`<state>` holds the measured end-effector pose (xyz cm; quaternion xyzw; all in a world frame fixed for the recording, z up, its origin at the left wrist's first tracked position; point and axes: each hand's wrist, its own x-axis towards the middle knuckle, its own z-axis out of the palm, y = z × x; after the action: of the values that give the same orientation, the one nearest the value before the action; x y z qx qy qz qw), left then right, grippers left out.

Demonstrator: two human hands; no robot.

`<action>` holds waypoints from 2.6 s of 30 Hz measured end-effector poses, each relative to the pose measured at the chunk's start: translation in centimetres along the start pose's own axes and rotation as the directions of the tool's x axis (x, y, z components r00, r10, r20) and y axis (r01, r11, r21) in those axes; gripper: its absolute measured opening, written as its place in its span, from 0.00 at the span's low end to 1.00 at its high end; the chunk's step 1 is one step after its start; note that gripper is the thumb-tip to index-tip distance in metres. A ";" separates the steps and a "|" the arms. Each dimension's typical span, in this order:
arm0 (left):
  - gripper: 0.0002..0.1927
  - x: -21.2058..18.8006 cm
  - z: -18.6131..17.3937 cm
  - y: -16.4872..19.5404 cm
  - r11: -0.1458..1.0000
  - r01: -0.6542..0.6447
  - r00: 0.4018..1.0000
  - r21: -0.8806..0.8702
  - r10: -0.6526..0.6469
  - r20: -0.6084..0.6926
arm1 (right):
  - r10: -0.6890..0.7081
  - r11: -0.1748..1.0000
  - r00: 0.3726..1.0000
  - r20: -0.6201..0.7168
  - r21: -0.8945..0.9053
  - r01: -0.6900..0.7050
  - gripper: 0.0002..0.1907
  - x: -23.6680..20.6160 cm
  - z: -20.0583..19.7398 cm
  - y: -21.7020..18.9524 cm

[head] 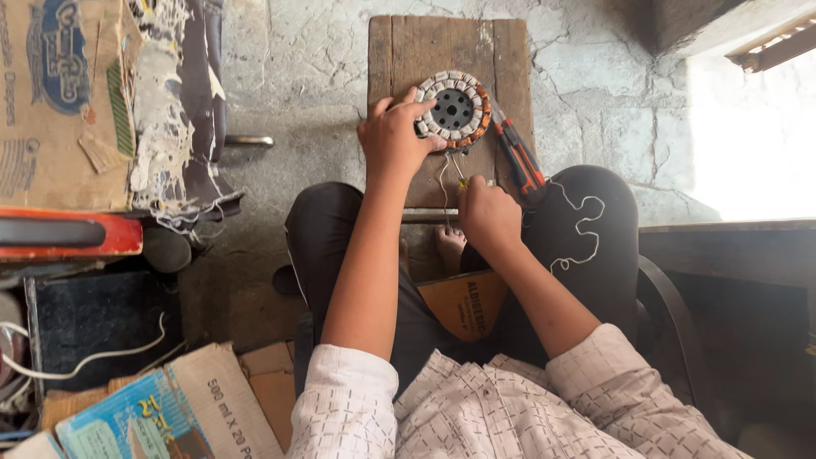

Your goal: The person sits on a chair and works on a motor stator placed on a small wooden stool. They use a screwdriver to adjust the copper windings and tie them with white string, repeatedly wrapping and tightening the string to secure the coils.

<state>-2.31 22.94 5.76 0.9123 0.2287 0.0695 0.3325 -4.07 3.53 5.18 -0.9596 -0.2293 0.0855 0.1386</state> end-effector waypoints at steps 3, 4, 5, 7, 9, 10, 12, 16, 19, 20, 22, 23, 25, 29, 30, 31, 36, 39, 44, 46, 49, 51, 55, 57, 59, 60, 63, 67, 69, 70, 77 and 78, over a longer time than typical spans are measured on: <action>0.36 -0.3 0.1 0.0 1.000 0.014 1.000 0.002 -0.014 0.006 | -0.014 1.000 1.000 -0.003 -0.017 0.014 0.15 0.2 0.1 -0.2; 0.36 -0.3 0.2 0.0 1.000 0.014 1.000 -0.001 -0.014 0.009 | -0.013 1.000 1.000 -0.007 -0.027 0.013 0.16 0.4 0.1 -0.1; 0.36 -0.4 0.4 0.1 1.000 0.017 1.000 -0.005 -0.017 0.007 | -0.013 1.000 1.000 -0.002 -0.024 0.013 0.16 0.5 0.1 0.0; 0.36 -0.4 0.6 0.1 1.000 0.023 1.000 -0.009 -0.023 0.009 | -0.007 1.000 1.000 0.012 -0.017 0.007 0.16 0.6 0.3 0.2; 0.36 -0.4 0.6 0.1 1.000 0.022 1.000 -0.004 -0.022 0.005 | -0.019 1.000 1.000 -0.015 0.003 0.019 0.16 0.7 0.4 0.4; 0.36 -0.4 0.6 0.2 1.000 0.023 1.000 -0.002 -0.023 0.000 | -0.028 1.000 0.999 -0.029 0.012 0.028 0.16 0.8 0.5 0.5; 0.36 -0.4 0.5 0.3 0.999 0.034 0.999 -0.013 -0.034 0.016 | -0.016 0.999 0.998 -0.061 0.029 0.018 0.16 0.8 0.7 0.6; 0.35 -0.5 -0.1 0.5 0.999 0.038 0.999 -0.006 -0.038 0.017 | -0.031 0.995 0.987 -0.157 0.085 0.045 0.16 0.5 1.0 0.4; 0.33 -0.5 -0.4 0.6 0.998 0.065 0.998 0.008 -0.065 0.027 | -0.022 0.991 0.978 -0.208 0.127 0.049 0.15 0.2 1.2 0.2; 0.31 -0.5 -0.5 0.6 0.998 0.064 0.998 0.016 -0.065 0.025 | -0.021 0.989 0.978 -0.208 0.142 0.052 0.15 0.0 1.2 0.1; 0.29 -0.4 -0.6 0.5 0.997 0.069 0.997 0.033 -0.070 0.021 | -0.023 0.984 0.979 -0.203 0.170 0.059 0.15 -0.2 1.3 -0.1; 0.29 -0.4 -0.6 0.4 0.997 0.073 0.997 0.029 -0.073 0.030 | 0.003 0.986 0.980 -0.198 0.164 0.031 0.15 -0.3 1.4 -0.2; 0.28 -0.4 -0.7 0.1 0.996 0.086 0.995 0.022 -0.087 0.045 | 0.050 0.988 0.981 -0.186 0.154 -0.021 0.15 -0.3 1.4 -0.4; 0.29 -0.5 -0.5 0.0 0.996 0.088 0.996 -0.003 -0.088 0.016 | 0.016 0.997 0.991 -0.134 0.076 -0.006 0.16 -0.1 1.4 -0.3; 0.28 -0.5 -0.4 0.0 0.996 0.088 0.996 -0.002 -0.088 0.022 | 0.029 0.997 0.992 -0.123 0.070 -0.020 0.16 0.0 1.5 -0.3; 0.28 -0.4 -0.3 0.0 0.996 0.089 0.996 -0.002 -0.089 0.026 | 0.040 0.997 0.993 -0.112 0.063 -0.033 0.17 0.1 1.5 -0.3; 0.27 0.0 0.7 -0.5 0.995 0.095 0.995 -0.008 -0.095 0.033 | 0.026 0.999 0.994 -0.105 0.047 -0.021 0.16 0.4 1.4 -0.3; 0.18 0.3 1.5 -1.0 0.996 0.069 0.998 -0.056 -0.069 -0.013 | 0.043 0.998 0.995 -0.095 0.058 -0.038 0.17 0.4 1.2 -0.5; 0.15 0.6 1.9 -1.2 0.996 0.077 0.996 -0.045 -0.079 -0.047 | 0.060 0.987 0.993 -0.106 0.154 -0.043 0.17 0.7 1.0 -0.9; 0.13 0.7 1.8 -1.0 0.997 0.060 0.995 -0.049 -0.064 -0.080 | 0.059 0.981 0.990 -0.127 0.190 -0.035 0.17 0.9 1.1 -0.9; 0.12 0.6 1.5 -0.4 0.999 0.037 0.992 -0.024 -0.040 -0.116 | 0.050 0.958 0.991 -0.120 0.288 -0.014 0.18 1.4 1.3 -0.7; 0.08 0.3 1.3 -0.1 0.999 -0.038 0.990 -0.030 0.034 -0.139 | 0.062 0.921 0.995 -0.082 0.388 -0.026 0.17 1.7 1.6 -0.4; 0.11 -0.1 0.9 0.3 0.976 -0.212 0.962 0.048 0.217 -0.168 | 0.089 0.890 0.996 -0.013 0.450 -0.074 0.20 2.1 2.0 0.0; 0.06 -0.2 0.9 0.4 0.959 -0.273 0.943 0.071 0.281 -0.177 | 0.123 0.871 0.992 0.034 0.476 -0.124 0.20 2.2 1.9 0.0; 0.03 -0.1 1.2 0.5 0.948 -0.307 0.932 0.082 0.317 -0.174 | 0.135 0.853 0.989 0.054 0.501 -0.144 0.19 2.1 1.7 -0.1; 0.02 -0.1 1.5 0.6 0.946 -0.313 0.932 0.081 0.322 -0.164 | 0.134 0.845 0.990 0.051 0.515 -0.141 0.19 2.0 1.5 -0.1; 0.05 -0.1 2.2 0.6 0.938 -0.347 0.908 0.013 0.339 -0.245 | 0.142 0.835 0.987 0.076 0.527 -0.161 0.19 1.5 0.6 -0.1; 0.06 0.1 2.2 0.1 0.901 -0.334 0.918 -0.276 0.244 -0.313 | 0.141 0.887 0.989 -0.053 0.450 -0.102 0.17 0.8 -1.9 0.9; 0.08 0.1 1.6 0.0 0.836 -0.247 0.950 -0.490 0.110 -0.291 | 0.215 0.916 0.971 -0.105 0.365 -0.164 0.17 1.1 -3.6 2.1; 0.10 0.1 1.3 0.0 0.784 -0.198 0.963 -0.589 0.042 -0.268 | 0.246 0.927 0.960 -0.132 0.320 -0.194 0.18 1.5 -4.5 2.8; 0.10 -0.7 -1.1 0.8 0.469 -0.141 0.976 -0.872 -0.080 -0.201 | 0.270 0.963 0.926 -0.263 0.057 -0.264 0.15 7.3 -7.4 7.0; 0.09 -0.7 -1.4 0.9 0.447 -0.141 0.975 -0.883 -0.092 -0.202 | 0.260 0.965 0.928 -0.266 0.043 -0.258 0.14 8.1 -7.0 7.3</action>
<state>-3.00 22.85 7.42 0.5903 0.1798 0.2844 0.7337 7.70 -0.54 8.80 -0.9836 -0.0792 -0.0274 0.1596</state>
